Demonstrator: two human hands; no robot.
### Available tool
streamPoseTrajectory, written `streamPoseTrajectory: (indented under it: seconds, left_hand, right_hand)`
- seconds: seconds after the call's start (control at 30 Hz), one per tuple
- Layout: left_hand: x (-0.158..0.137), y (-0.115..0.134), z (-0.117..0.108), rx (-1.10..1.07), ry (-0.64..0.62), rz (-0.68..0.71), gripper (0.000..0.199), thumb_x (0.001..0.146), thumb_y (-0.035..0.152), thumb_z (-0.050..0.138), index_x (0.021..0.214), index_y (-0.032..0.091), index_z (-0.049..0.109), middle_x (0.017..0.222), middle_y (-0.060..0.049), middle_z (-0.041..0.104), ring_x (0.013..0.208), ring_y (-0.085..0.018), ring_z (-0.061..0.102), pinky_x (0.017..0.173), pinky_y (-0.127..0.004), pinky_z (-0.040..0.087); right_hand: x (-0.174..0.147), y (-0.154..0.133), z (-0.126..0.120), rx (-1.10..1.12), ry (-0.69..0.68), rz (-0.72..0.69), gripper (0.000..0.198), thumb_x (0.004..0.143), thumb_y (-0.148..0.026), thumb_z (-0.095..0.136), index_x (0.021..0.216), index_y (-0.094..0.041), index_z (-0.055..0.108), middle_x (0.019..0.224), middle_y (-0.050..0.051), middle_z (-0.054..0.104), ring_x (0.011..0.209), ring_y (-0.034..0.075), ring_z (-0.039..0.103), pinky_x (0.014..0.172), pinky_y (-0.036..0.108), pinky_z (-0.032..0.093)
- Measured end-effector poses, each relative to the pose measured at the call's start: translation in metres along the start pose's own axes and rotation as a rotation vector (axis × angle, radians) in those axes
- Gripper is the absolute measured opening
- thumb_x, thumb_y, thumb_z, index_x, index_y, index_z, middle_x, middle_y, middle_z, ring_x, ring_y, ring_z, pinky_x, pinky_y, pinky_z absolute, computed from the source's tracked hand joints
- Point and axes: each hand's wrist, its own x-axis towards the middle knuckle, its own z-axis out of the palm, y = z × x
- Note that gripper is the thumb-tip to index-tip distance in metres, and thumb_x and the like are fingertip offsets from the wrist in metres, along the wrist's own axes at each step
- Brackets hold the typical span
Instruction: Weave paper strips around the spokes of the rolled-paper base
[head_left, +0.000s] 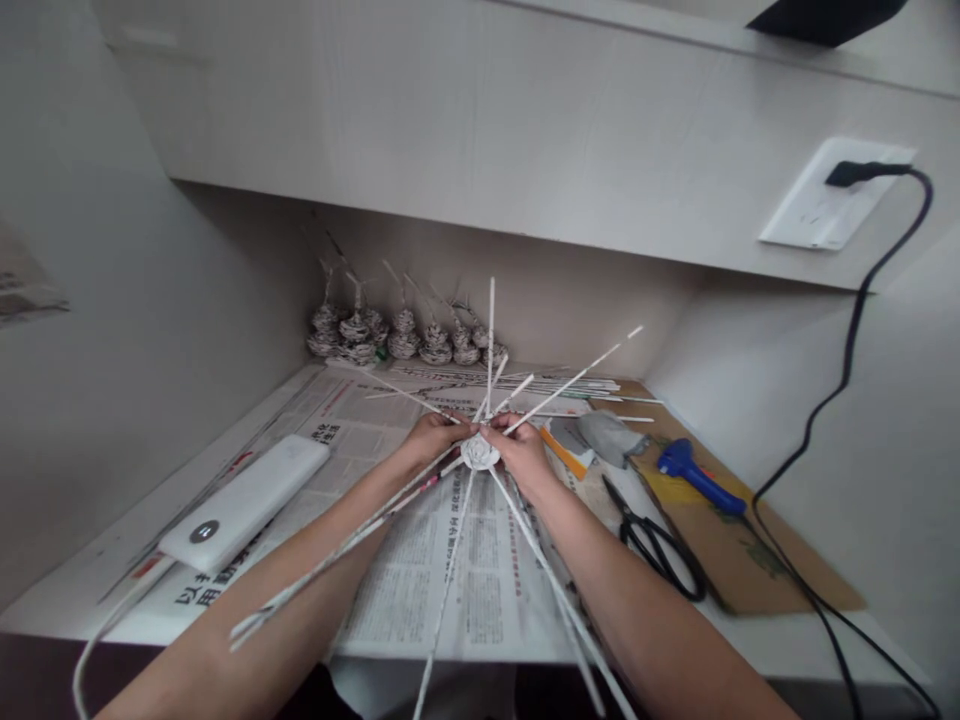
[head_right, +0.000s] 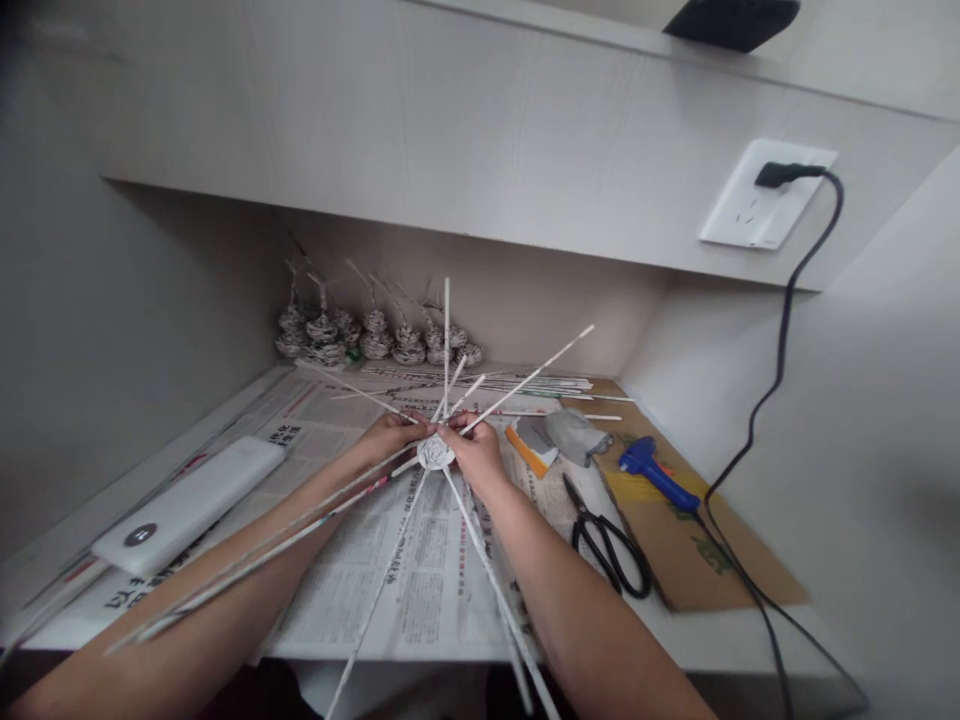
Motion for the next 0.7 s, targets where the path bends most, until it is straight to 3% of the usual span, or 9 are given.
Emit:
streamPoseTrajectory:
  seconds: [0.27,0.43,0.6,0.7]
  left_hand:
    - [0.0021,0.0023,-0.0002,0.008,0.031,-0.046,0.029,0.048,0.030,0.083,0.063,0.013,0.065,0.052,-0.001,0.062,0.044,-0.012,0.052,0.044,-0.023,0.038]
    - [-0.0033,0.0075,0.0011,0.057,0.077,-0.076,0.014,0.057,0.025,0.076,0.059,0.014,0.066,0.046,0.001,0.058,0.038,-0.010,0.047,0.042,-0.023,0.036]
    - [0.0005,0.0042,-0.0046,0.066,0.062,-0.072,0.021,0.055,0.029,0.079,0.058,0.014,0.065,0.047,-0.001,0.060,0.041,-0.012,0.051,0.044,-0.024,0.038]
    - [0.0015,0.0040,-0.0058,-0.005,-0.004,-0.011,0.029,0.048,0.030,0.084,0.066,0.013,0.068,0.056,-0.002,0.065,0.048,-0.014,0.057,0.051,-0.026,0.043]
  right_hand:
    - [0.0005,0.0035,0.0020,0.045,0.013,-0.051,0.023,0.059,-0.033,0.076,0.072,-0.022,0.059,0.058,-0.005,0.060,0.050,0.013,0.053,0.051,0.025,0.045]
    - [-0.0021,0.0033,0.0010,-0.072,-0.032,-0.066,0.020,0.065,-0.034,0.071,0.080,-0.021,0.070,0.063,-0.001,0.066,0.055,0.016,0.058,0.053,0.027,0.047]
    - [-0.0040,0.0022,0.0006,-0.173,-0.130,-0.169,0.018,0.070,-0.026,0.064,0.085,-0.023,0.073,0.086,0.003,0.073,0.077,0.019,0.065,0.069,0.029,0.051]
    - [-0.0026,0.0038,0.0019,-0.092,-0.073,-0.138,0.024,0.067,-0.025,0.067,0.091,-0.021,0.071,0.085,0.003,0.072,0.073,0.018,0.065,0.067,0.029,0.051]
